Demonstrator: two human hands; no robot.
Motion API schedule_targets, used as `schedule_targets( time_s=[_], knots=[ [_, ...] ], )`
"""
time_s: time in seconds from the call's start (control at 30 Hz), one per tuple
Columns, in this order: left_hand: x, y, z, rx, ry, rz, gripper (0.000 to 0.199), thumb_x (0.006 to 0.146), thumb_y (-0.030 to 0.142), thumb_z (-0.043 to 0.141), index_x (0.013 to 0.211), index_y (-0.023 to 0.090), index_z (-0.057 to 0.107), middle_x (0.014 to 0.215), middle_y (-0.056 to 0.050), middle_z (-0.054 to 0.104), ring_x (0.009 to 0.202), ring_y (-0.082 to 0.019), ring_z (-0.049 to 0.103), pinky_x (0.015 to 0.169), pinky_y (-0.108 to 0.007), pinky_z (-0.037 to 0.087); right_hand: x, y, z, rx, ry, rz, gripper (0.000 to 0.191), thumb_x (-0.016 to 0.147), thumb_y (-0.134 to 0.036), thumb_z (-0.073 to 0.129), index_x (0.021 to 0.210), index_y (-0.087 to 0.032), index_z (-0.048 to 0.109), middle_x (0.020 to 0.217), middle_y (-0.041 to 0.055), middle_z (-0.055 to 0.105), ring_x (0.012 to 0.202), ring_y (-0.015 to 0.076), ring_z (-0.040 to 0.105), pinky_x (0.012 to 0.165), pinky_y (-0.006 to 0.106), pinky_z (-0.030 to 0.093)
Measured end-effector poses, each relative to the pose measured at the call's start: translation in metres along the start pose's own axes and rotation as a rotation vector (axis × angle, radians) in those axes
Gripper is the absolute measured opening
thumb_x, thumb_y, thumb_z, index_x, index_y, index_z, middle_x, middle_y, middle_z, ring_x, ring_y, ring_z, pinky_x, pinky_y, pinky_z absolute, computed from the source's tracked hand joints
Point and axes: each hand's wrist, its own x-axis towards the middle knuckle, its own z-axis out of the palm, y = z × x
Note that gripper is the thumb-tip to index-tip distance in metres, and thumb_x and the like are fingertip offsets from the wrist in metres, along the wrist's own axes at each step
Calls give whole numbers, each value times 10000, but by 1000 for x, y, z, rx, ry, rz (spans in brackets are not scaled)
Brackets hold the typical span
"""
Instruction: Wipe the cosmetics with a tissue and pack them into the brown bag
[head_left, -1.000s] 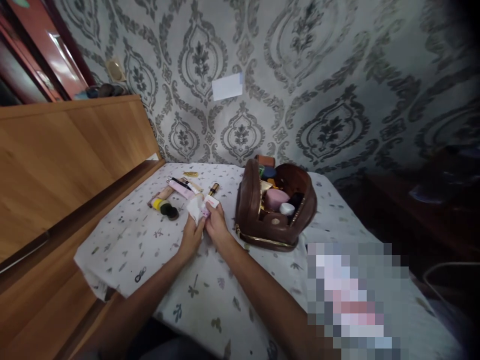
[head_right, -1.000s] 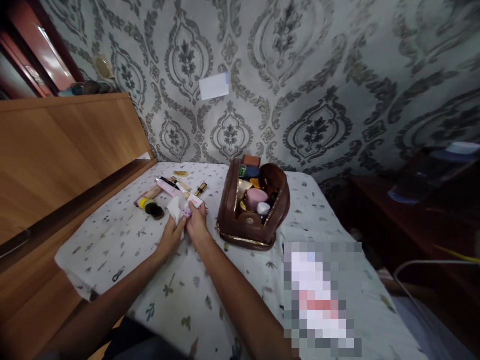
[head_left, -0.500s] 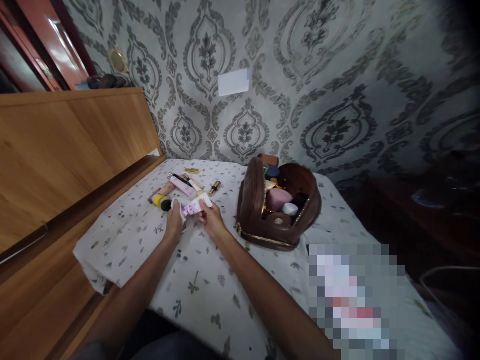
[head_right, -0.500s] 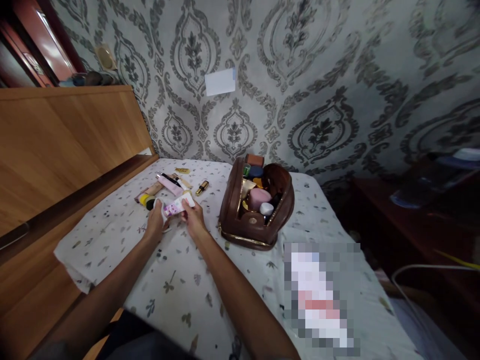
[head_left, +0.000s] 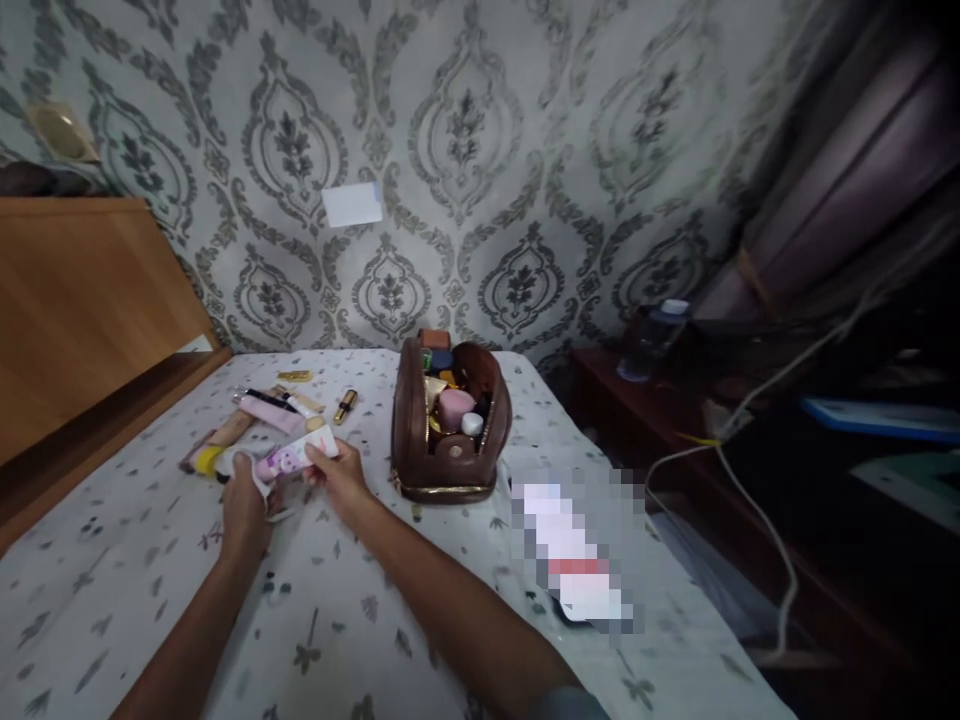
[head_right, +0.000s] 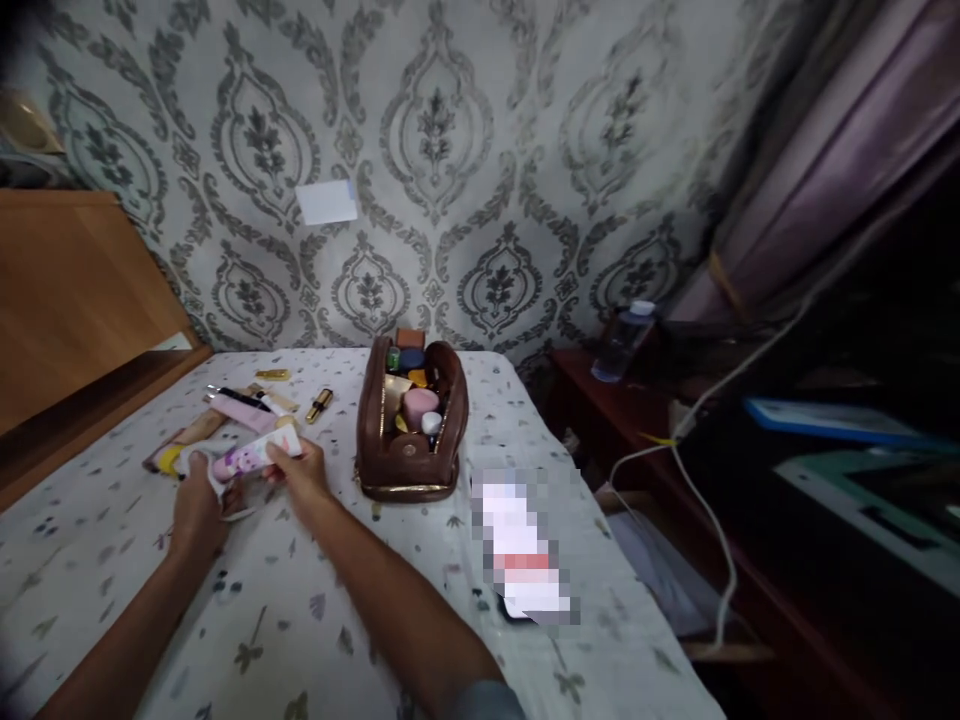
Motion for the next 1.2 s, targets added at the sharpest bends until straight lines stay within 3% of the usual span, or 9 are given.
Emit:
schedule_targets(
  time_s=[0.1,0.27,0.47,0.77,0.97,1.03,1.13,1.2],
  knots=[
    [-8,3,2,171,-21,115,549,821,715,425,579,224,459,440,27,452,432,-150,424,418,-269,340,2,0,-3,11,17,-20,407,467,-356,885,733,-148,658,558,-38,645,416,73,524,378,170,350],
    [-6,0,3,260,-44,391,417,826,614,505,682,223,501,613,21,523,635,-176,485,595,-288,410,3,-2,-5,66,38,-35,385,493,-333,878,753,-156,657,573,-55,639,387,44,479,367,157,329],
    [1,-6,4,322,-49,359,395,899,524,442,642,225,471,609,15,513,639,-175,480,616,-292,387,8,-2,-4,99,77,-21,356,541,-325,877,741,-146,645,536,-48,621,366,55,474,346,163,323],
    [-3,-9,6,348,-55,479,375,895,520,487,701,209,565,647,-20,593,662,-203,529,628,-289,404,13,6,-8,102,94,-2,414,772,-564,709,741,-168,592,475,-26,602,341,90,485,350,185,364],
    [-4,-12,3,211,-107,398,354,810,539,625,723,196,606,595,4,566,607,-173,539,560,-254,384,10,3,-7,101,111,-4,399,770,-536,723,718,-168,576,484,-15,610,361,96,513,366,187,383],
    [-3,-12,6,39,-129,264,428,795,618,613,817,190,600,622,10,594,556,-146,539,503,-231,377,12,3,-7,107,132,-2,398,775,-534,717,724,-171,563,479,-22,602,358,94,512,365,186,379],
    [1,-10,10,-197,-164,7,588,779,770,502,803,184,543,528,24,554,371,-92,421,364,-202,251,14,4,-7,111,156,-1,395,780,-537,709,734,-178,550,483,-30,597,362,97,518,371,191,383],
    [3,-9,11,-222,-191,-39,635,754,819,466,754,185,517,476,26,523,314,-74,366,327,-195,181,14,4,-8,109,164,-1,395,784,-541,703,735,-182,547,484,-30,595,363,102,519,373,200,389]
  ],
)
